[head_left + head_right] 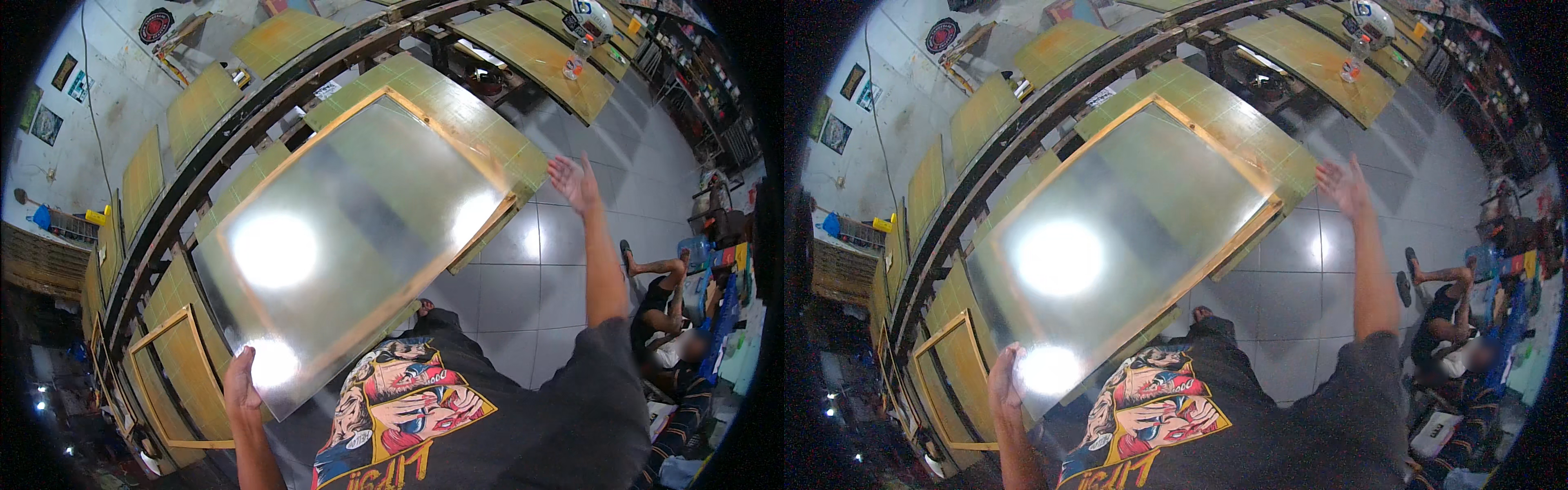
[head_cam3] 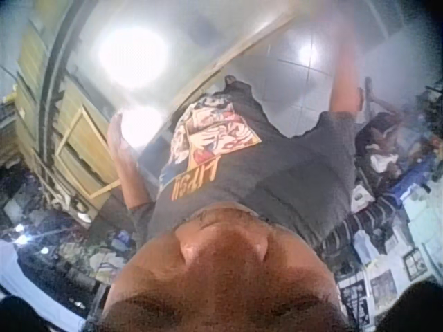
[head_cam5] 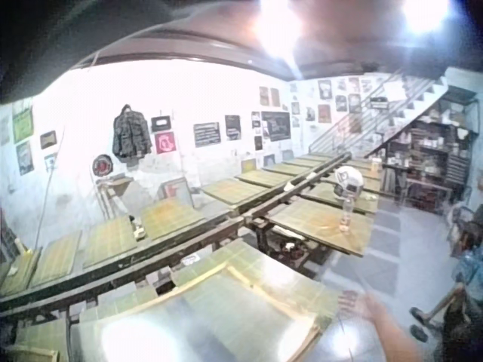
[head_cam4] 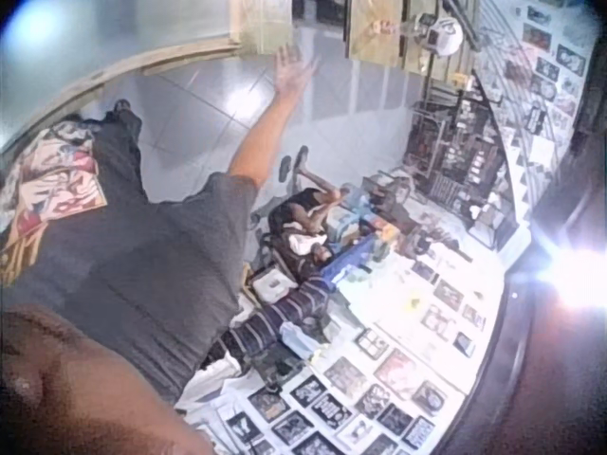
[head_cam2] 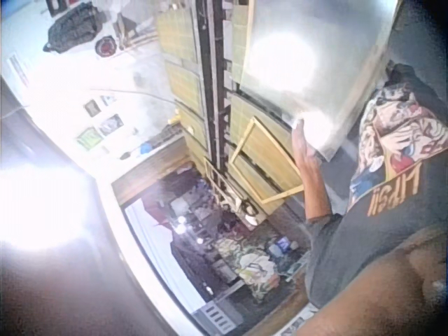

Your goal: The person picks up wooden frames, places them on a table, and applies tape to the edges of the mesh by hand.

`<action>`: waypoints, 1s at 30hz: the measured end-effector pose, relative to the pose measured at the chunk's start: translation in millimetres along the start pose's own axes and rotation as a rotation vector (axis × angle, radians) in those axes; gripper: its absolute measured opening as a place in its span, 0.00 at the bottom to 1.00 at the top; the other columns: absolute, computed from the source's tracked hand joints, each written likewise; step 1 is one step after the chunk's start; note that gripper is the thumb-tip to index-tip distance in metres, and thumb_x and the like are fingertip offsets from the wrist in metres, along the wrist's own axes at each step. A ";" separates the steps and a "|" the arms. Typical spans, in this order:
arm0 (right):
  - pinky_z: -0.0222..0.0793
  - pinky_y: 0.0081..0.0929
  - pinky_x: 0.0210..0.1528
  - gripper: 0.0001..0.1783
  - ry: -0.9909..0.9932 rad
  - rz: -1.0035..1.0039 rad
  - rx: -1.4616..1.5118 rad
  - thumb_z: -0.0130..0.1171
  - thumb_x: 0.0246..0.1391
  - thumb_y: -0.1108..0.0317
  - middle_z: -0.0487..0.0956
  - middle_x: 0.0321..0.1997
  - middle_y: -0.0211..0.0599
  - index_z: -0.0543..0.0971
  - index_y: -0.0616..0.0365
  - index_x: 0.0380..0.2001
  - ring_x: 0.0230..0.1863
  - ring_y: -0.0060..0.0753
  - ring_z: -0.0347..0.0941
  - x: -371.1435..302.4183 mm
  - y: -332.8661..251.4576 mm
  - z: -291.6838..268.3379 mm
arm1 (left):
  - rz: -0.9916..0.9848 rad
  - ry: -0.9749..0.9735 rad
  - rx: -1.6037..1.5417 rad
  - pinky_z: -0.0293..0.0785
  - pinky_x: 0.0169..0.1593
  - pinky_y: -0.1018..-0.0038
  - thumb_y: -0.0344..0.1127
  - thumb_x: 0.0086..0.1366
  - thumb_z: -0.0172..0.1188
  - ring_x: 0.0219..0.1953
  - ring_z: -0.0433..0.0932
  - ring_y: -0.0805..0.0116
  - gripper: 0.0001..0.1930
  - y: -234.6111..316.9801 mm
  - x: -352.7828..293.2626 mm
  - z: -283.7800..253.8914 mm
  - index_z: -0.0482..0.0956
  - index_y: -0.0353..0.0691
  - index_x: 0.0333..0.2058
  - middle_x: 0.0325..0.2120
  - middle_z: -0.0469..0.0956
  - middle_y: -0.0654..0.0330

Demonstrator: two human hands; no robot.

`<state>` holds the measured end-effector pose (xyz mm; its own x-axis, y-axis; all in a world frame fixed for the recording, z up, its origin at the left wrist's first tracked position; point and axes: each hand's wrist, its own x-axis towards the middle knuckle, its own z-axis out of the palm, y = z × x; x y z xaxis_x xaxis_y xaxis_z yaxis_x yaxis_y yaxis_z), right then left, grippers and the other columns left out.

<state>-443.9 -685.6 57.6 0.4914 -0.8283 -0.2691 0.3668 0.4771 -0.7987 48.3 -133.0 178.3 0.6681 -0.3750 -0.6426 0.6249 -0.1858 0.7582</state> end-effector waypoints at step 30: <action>0.69 0.15 0.28 0.06 -0.608 0.592 -0.586 0.59 0.53 0.73 0.74 0.26 0.30 0.76 0.61 0.35 0.25 0.20 0.71 200.9 40.8 160.5 | -0.009 -0.062 -0.087 0.74 0.24 0.81 0.32 0.61 0.60 0.24 0.77 0.73 0.08 -21.2 -12.4 0.4 0.73 0.40 0.38 0.26 0.77 0.64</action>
<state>-203.4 -785.4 57.3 0.8441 -0.1410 -0.5172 -0.4266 0.4076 -0.8074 26.6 -124.8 170.2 0.6377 -0.4298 -0.6392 0.6654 -0.1107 0.7382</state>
